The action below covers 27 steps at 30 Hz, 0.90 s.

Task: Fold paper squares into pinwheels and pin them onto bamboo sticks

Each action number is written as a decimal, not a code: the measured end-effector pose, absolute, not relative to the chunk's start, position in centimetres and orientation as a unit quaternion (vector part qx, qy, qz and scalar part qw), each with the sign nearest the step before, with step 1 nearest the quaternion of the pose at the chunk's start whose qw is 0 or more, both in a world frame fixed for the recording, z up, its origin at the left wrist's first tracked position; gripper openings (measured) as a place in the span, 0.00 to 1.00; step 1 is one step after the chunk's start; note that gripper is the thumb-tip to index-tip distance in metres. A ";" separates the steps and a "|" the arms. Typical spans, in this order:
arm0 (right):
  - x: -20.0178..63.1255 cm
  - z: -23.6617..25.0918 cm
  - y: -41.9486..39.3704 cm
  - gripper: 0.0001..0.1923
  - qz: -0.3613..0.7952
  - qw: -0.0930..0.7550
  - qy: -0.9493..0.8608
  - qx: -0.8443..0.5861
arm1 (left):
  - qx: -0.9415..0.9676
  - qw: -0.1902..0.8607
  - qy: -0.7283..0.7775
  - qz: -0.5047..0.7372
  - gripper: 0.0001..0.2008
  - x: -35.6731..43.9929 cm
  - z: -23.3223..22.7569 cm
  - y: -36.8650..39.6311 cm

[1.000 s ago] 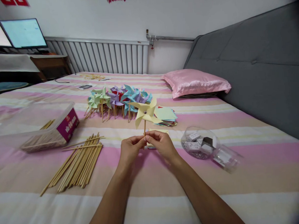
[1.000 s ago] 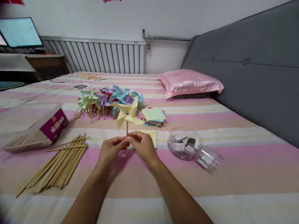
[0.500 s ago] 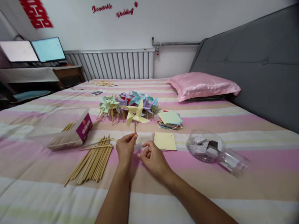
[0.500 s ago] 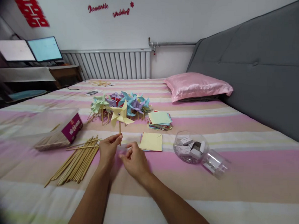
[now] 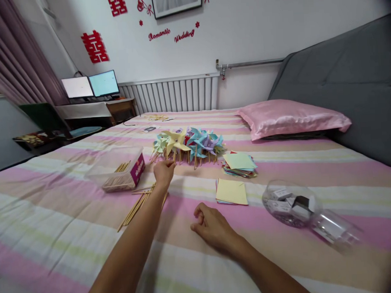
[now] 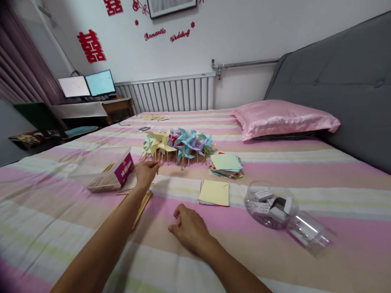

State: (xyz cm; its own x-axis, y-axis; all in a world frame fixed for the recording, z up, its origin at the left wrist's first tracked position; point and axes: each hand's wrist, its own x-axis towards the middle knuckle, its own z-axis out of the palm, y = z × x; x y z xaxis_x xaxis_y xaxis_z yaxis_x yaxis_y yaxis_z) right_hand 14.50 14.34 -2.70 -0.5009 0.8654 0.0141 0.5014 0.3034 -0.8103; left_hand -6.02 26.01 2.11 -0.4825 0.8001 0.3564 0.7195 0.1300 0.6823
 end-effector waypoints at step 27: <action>14.4 -3.2 14.9 0.13 0.386 0.227 -0.780 -0.437 | 0.501 -0.005 0.807 0.313 0.13 -7.9 -1.1 34.2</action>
